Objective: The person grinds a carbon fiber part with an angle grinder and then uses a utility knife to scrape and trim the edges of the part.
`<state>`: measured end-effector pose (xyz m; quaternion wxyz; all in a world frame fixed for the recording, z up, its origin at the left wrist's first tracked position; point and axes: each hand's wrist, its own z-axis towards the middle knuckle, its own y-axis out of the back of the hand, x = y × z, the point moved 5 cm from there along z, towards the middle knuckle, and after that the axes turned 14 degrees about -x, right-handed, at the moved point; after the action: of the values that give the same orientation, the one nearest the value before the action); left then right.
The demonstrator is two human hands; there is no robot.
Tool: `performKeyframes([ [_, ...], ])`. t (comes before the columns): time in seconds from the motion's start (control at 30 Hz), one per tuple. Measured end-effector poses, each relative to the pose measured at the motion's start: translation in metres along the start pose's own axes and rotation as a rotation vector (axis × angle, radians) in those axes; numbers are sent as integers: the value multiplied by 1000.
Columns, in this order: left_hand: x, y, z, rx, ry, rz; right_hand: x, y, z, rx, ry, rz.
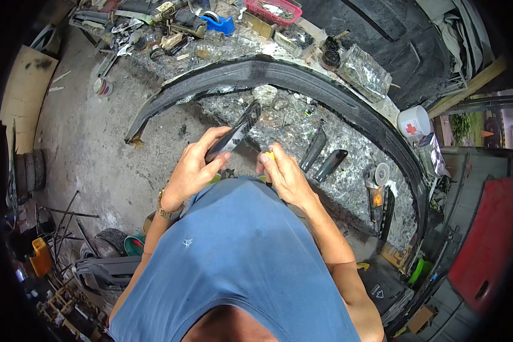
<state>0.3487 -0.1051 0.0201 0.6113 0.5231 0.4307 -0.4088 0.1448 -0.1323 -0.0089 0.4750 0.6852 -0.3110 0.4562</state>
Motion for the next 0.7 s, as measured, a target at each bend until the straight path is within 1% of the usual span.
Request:
performKeyframes([
  [0.03, 0, 0, 0, 5, -7, -14, 4, -2, 0, 22, 19, 65],
  [0.07, 0, 0, 0, 4, -7, -13, 6, -2, 0, 22, 20, 65],
  [0.13, 0, 0, 0, 20, -6, 19, 11, -5, -2, 91, -3, 168],
  [0.17, 0, 0, 0, 20, -6, 20, 17, -5, -2, 90, -3, 169],
  [0.23, 4, -2, -1, 24, 147, -36, 22, -8, -4, 167, -122, 195],
  [0.27, 5, -2, -1, 25, 146, -36, 23, -10, -3, 167, -122, 195],
  [0.33, 13, -5, -1, 44, 236, -76, 23, -15, -1, 203, -163, 255],
  [0.37, 15, -6, -2, 44, 237, -75, 24, -17, 0, 204, -163, 257],
  [0.43, 17, -8, -2, 46, 224, -188, 25, -22, 0, 275, -185, 326],
  [0.47, 16, -8, -3, 46, 224, -187, 25, -23, -1, 275, -185, 327],
  [0.53, 12, -7, -3, 65, 143, -175, 24, -27, -4, 325, -258, 360],
  [0.7, 0, -6, -5, 96, 140, -168, 28, -28, -4, 369, -276, 326],
])
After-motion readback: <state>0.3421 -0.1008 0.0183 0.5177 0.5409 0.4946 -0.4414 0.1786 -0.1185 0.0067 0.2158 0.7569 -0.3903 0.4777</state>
